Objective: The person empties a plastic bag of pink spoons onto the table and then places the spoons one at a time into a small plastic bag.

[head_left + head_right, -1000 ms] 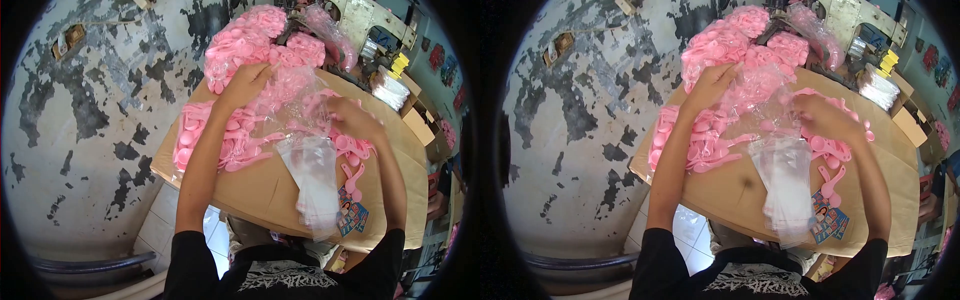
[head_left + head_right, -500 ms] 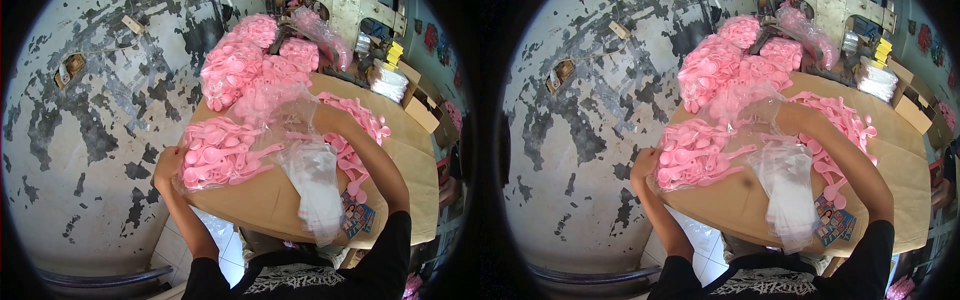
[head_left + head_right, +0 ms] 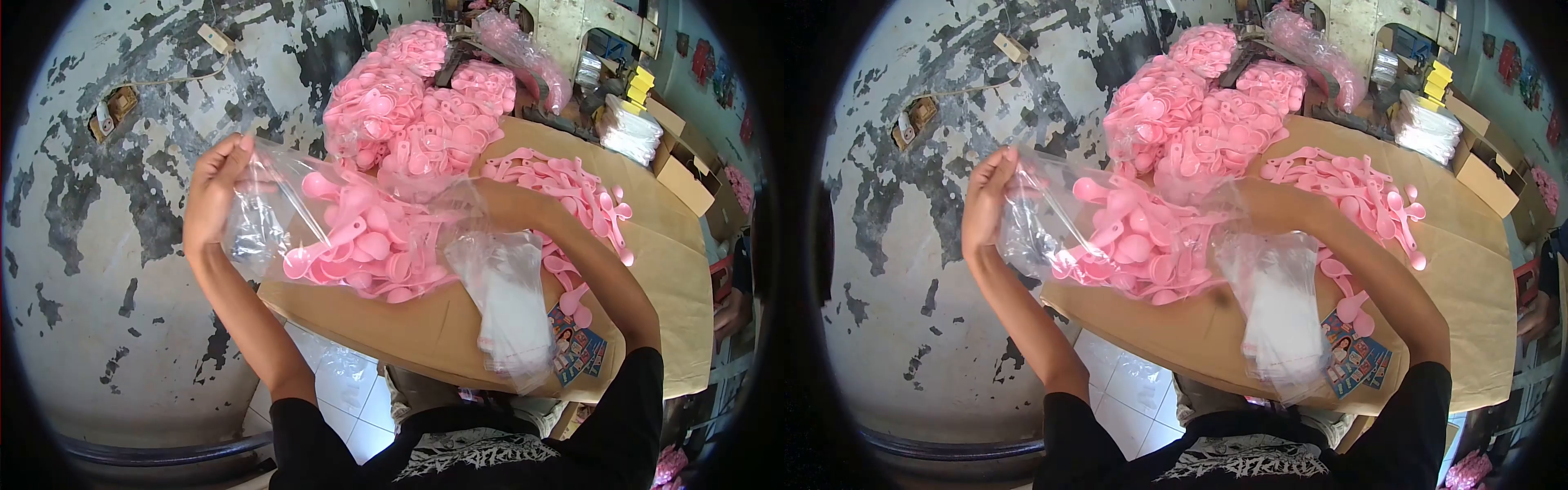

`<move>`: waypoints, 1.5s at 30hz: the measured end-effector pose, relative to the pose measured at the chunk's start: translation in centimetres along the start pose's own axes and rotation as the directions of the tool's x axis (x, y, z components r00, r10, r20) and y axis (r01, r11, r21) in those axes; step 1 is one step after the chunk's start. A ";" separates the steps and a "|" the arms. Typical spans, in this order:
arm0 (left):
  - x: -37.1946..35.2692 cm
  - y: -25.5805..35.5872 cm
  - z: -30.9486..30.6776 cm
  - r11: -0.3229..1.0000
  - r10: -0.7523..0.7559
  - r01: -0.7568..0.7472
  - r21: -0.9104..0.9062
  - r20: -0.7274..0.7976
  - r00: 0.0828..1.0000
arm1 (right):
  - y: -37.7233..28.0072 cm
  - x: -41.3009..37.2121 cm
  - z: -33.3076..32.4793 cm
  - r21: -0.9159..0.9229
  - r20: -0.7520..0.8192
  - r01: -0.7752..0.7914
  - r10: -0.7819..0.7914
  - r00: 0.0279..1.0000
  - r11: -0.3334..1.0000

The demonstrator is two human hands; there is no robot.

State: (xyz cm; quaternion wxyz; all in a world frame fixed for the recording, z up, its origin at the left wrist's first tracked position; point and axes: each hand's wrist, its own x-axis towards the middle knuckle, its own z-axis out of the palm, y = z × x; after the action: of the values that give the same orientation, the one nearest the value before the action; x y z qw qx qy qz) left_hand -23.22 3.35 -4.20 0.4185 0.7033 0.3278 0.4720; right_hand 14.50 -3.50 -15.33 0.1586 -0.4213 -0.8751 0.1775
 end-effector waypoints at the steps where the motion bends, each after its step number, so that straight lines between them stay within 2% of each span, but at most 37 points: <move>1: 0.1 -0.1 -0.4 1.000 0.001 -0.001 0.015 0.004 1.000 | -0.1 0.0 0.2 -0.018 0.009 0.006 -0.005 1.000 1.000; 4: 0.3 -1.4 -3.1 0.996 -0.004 0.004 0.084 0.007 1.000 | -1.9 -0.1 0.3 -0.031 0.021 -0.058 0.059 0.998 0.998; 6: 0.7 -3.7 -6.8 0.943 -0.121 0.111 0.313 0.013 0.993 | -1.4 -0.1 1.0 -0.092 -0.020 0.046 -0.048 0.999 0.995; 7: 0.9 -5.4 -8.6 0.893 -0.179 0.163 0.420 0.000 0.984 | -1.1 0.0 1.5 -0.124 -0.032 0.099 -0.104 0.994 0.987; 10: 2.1 -12.8 -12.4 0.659 -0.258 0.212 0.722 -0.048 0.965 | 0.6 0.6 1.6 -0.181 0.098 0.050 -0.033 0.995 0.982; 13: 1.7 -15.5 -8.1 0.561 -0.020 0.140 0.816 -0.155 0.988 | -0.4 0.0 1.2 -0.004 0.117 -0.040 0.040 0.992 0.999; 15: 2.1 -13.3 -3.6 0.643 -0.148 0.144 0.752 -0.063 0.987 | -0.7 0.1 1.4 0.022 0.080 -0.143 0.141 0.987 0.989; 16: 2.6 -14.1 -2.4 0.628 -0.156 0.130 0.767 -0.039 0.987 | -0.8 0.1 1.5 0.037 0.066 -0.194 0.192 0.979 0.980; 18: 3.7 -17.0 -0.6 0.601 -0.168 0.097 0.793 0.007 0.986 | -0.4 0.1 0.5 -0.006 -0.008 -0.103 0.103 0.995 0.995; 19: 3.9 -18.2 -0.2 0.597 -0.229 0.105 0.795 0.043 0.972 | -0.4 0.0 -0.1 -0.031 -0.045 -0.057 0.055 0.997 0.998; 21: 4.7 -20.2 0.6 0.586 -0.336 0.109 0.803 0.119 0.934 | -1.9 -1.0 -2.0 -0.125 -0.015 -0.190 0.189 0.982 0.974; 22: 4.5 -21.6 0.9 0.541 -0.345 0.077 0.838 0.137 0.928 | -2.4 -1.6 -2.6 -0.168 -0.006 -0.257 0.260 0.966 0.952; 25: 4.4 -21.2 1.7 0.656 -0.382 0.049 0.753 0.276 0.882 | 1.8 -3.0 -0.2 -0.116 0.008 -0.202 0.205 0.979 0.972; 28: 4.0 -21.3 2.1 0.605 -0.342 0.030 0.795 0.226 0.912 | 2.6 -2.4 1.1 -0.253 -0.007 -0.127 0.130 0.992 0.959; 29: 4.1 -21.7 2.0 0.599 -0.339 0.033 0.800 0.216 0.916 | 2.2 -2.3 0.7 -0.371 0.038 -0.243 0.276 0.960 0.896; 31: 4.3 -22.6 1.9 0.586 -0.333 0.044 0.809 0.191 0.923 | 1.0 -2.3 -0.8 -0.601 0.067 -0.408 0.553 0.831 0.687; 34: 4.4 -23.3 2.2 0.533 -0.361 0.092 0.841 0.127 0.924 | -0.5 -2.3 -1.3 -0.392 0.008 -0.316 0.347 0.938 0.864; 35: 4.8 -23.7 2.5 0.506 -0.362 0.060 0.860 0.149 0.920 | -0.6 -2.0 -1.1 -0.323 0.020 -0.182 0.198 0.980 0.929; 37: 5.6 -25.3 3.1 0.426 -0.364 -0.018 0.905 0.189 0.912 | -0.7 -0.9 0.7 -0.163 0.005 0.102 -0.103 0.995 0.981; 39: 6.5 -28.1 3.6 0.302 -0.335 -0.106 0.947 0.209 0.919 | 1.0 0.2 4.0 -0.231 -0.056 0.138 -0.155 0.986 0.963; 40: 7.0 -27.3 3.9 0.290 -0.377 -0.083 0.953 0.194 0.905 | 1.3 0.7 4.9 -0.271 -0.084 0.156 -0.185 0.979 0.950; 41: 7.5 -26.4 4.2 0.276 -0.419 -0.062 0.959 0.178 0.890 | 0.4 1.0 4.9 -0.243 -0.050 0.056 -0.070 0.996 0.968; 43: 8.0 -19.1 5.3 0.344 -0.625 0.127 0.930 0.125 0.771 | -1.7 1.4 4.3 -0.202 0.034 -0.147 0.157 0.987 0.968; 45: 10.5 -19.7 4.0 0.388 -0.673 0.062 0.920 0.237 0.700 | -0.5 1.4 4.6 -0.327 -0.016 -0.024 0.020 1.000 0.945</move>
State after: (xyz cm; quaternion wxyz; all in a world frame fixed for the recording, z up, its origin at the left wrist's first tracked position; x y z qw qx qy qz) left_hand -17.18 19.81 -18.58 0.1852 0.8206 0.5289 -0.1124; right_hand 11.35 -3.53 -19.03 0.0898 -0.4527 -0.8866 0.0290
